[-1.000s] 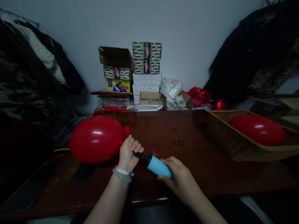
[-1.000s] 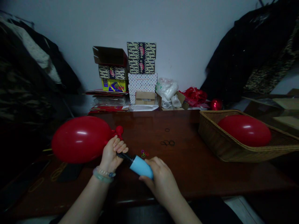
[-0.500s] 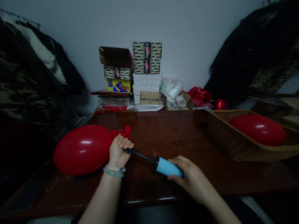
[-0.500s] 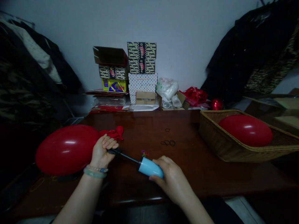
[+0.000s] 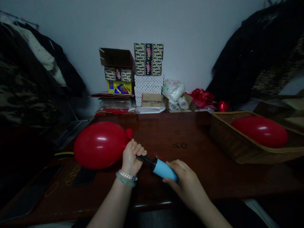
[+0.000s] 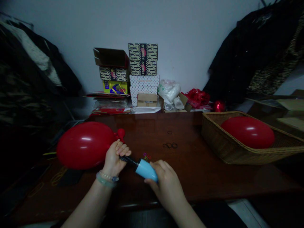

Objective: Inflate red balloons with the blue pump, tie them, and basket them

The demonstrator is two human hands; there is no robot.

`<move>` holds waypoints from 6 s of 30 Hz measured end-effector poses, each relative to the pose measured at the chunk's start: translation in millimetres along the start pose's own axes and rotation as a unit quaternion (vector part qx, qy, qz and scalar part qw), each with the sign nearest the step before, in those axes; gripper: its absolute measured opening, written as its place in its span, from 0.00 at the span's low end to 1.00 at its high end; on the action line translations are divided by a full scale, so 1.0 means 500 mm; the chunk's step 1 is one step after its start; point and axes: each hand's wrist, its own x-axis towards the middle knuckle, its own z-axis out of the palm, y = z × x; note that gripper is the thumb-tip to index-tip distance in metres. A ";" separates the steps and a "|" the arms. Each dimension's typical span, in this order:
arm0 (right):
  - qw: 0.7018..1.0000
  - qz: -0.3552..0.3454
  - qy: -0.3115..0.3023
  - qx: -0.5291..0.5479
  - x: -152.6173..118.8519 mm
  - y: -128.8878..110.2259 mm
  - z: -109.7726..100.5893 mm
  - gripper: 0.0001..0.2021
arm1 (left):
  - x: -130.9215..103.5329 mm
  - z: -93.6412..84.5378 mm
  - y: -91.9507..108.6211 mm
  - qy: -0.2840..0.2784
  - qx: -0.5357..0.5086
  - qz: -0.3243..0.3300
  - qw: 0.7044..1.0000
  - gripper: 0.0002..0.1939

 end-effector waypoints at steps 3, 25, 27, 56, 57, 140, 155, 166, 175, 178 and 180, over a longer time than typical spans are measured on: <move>1.000 -0.005 0.018 -0.004 -0.001 -0.002 0.015 0.20 | -0.007 0.006 -0.014 0.001 0.013 -0.009 1.000 0.22; 0.999 -0.024 -0.015 -0.020 0.003 0.047 -0.034 0.23 | 0.015 -0.019 0.093 0.030 -0.029 0.062 0.997 0.21; 0.999 -0.025 -0.001 -0.027 0.002 0.042 -0.031 0.22 | 0.017 -0.020 0.085 0.025 -0.036 0.060 0.997 0.21; 0.999 -0.032 0.024 -0.007 0.009 0.018 0.009 0.22 | 0.004 -0.008 0.085 0.021 0.006 0.068 0.997 0.21; 0.999 -0.029 0.013 -0.003 0.009 0.022 0.000 0.22 | 0.005 -0.011 0.094 0.023 0.002 0.071 0.997 0.21; 0.999 0.019 -0.036 0.028 0.004 0.045 -0.041 0.19 | 0.016 -0.020 0.080 0.013 -0.013 0.074 0.997 0.25; 0.999 -0.018 0.045 0.014 -0.005 0.010 0.033 0.21 | -0.014 0.014 -0.011 -0.008 0.020 0.027 0.999 0.26; 0.999 -0.028 0.004 0.018 0.006 0.021 -0.002 0.21 | 0.002 -0.003 0.041 -0.001 0.000 0.047 0.999 0.24; 0.997 0.024 -0.066 0.045 0.003 0.049 -0.058 0.19 | 0.008 -0.014 0.091 0.023 -0.017 0.079 0.996 0.24; 0.998 0.025 -0.053 0.032 0.002 0.049 -0.052 0.18 | 0.009 -0.015 0.083 0.020 -0.017 0.072 0.997 0.24; 0.999 0.019 -0.043 0.025 0.002 0.046 -0.045 0.18 | 0.009 -0.014 0.075 0.018 -0.015 0.067 0.997 0.24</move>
